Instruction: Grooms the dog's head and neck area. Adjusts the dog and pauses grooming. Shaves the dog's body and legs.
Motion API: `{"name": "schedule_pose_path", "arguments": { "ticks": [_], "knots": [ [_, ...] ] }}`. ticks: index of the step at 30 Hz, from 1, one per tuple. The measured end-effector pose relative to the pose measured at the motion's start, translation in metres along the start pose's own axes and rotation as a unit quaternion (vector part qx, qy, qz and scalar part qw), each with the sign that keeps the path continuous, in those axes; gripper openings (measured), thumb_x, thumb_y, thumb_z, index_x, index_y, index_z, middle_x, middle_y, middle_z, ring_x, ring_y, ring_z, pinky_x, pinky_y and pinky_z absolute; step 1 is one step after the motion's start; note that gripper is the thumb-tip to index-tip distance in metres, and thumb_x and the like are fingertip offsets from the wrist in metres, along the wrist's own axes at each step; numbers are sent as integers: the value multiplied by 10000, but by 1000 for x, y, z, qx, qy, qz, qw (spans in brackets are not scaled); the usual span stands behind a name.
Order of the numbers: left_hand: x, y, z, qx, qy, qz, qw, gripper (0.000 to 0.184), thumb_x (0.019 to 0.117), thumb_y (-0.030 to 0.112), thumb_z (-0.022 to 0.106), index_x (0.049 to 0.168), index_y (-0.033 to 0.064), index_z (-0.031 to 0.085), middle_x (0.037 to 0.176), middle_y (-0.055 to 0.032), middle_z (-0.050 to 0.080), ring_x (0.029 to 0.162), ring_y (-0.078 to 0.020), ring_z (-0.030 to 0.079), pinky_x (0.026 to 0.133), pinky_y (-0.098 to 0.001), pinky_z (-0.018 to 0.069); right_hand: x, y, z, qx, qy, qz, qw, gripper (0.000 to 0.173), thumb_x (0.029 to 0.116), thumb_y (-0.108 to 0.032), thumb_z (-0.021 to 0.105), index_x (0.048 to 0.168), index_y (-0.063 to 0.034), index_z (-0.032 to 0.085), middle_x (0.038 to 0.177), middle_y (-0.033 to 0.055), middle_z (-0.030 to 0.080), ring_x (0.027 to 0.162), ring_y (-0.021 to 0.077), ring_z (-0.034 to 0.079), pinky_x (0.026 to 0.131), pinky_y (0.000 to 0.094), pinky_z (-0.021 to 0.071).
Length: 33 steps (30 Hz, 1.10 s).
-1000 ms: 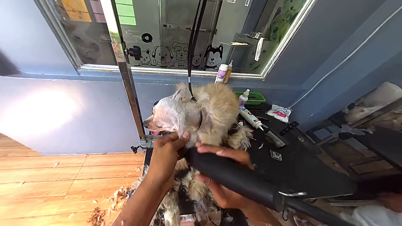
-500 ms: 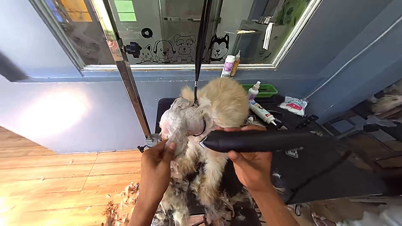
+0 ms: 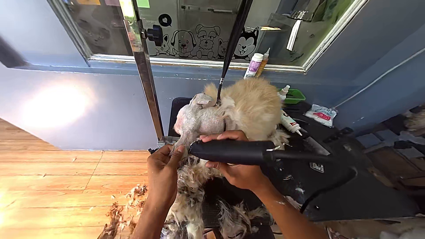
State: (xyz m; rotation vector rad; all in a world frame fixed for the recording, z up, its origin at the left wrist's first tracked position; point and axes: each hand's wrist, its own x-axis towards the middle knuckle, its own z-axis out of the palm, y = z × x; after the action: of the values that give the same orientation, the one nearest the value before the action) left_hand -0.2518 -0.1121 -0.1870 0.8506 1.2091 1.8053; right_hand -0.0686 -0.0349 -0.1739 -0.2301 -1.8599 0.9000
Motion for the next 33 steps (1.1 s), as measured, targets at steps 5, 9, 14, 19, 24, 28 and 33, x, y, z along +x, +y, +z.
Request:
{"name": "schedule_pose_path", "arguments": {
  "ticks": [5,9,14,19,24,28,33],
  "knots": [
    [0,3,2,-1,-11,-6,1000,173,984,58,602,818,43,648,715,-66,620,646,-123,599,649,-277,548,2,-10,-15,36,6,8,999,591,782,-43,868,1263,-76,527,1183,153,712,1148,357,689,1041,542,565],
    [0,4,8,15,-6,17,1000,159,987,66,613,840,38,665,723,-75,637,650,-136,610,646,-294,551,16,-21,-15,16,49,-43,998,637,763,-1,873,1266,-100,495,1205,155,705,1182,363,674,1066,545,546],
    [-2,14,16,26,-1,42,999,137,967,60,619,866,46,712,727,-72,656,634,-141,608,609,-281,529,4,-23,-7,-18,-30,-24,999,604,819,-56,850,1324,-113,523,1251,96,697,1212,304,664,1075,504,555],
    [-44,28,24,184,-44,166,968,104,944,104,638,861,93,699,799,16,678,646,-70,631,564,-236,560,-46,-45,-21,84,19,97,992,541,856,-200,832,1313,-147,547,1160,132,695,1081,330,699,959,534,597],
    [-94,50,47,331,-163,277,887,201,975,83,623,818,-10,709,969,-131,742,851,-99,705,729,-213,579,-96,-78,-49,269,108,159,944,546,858,-216,824,1334,-161,563,1130,119,672,1020,311,698,914,548,593],
    [-67,47,56,435,-187,391,790,186,1003,173,588,912,131,745,1024,-55,739,887,-162,714,691,-335,594,-125,-92,-65,297,160,163,927,527,870,-241,806,1334,-159,569,1135,107,661,1039,302,687,923,554,585],
    [19,39,37,448,-333,351,752,419,925,253,616,1338,283,677,1518,-17,473,1363,-278,452,1041,-567,438,-147,-94,-74,286,210,157,922,498,872,-236,804,1317,-157,593,1145,104,668,1057,296,686,942,550,577]
  ]
}}
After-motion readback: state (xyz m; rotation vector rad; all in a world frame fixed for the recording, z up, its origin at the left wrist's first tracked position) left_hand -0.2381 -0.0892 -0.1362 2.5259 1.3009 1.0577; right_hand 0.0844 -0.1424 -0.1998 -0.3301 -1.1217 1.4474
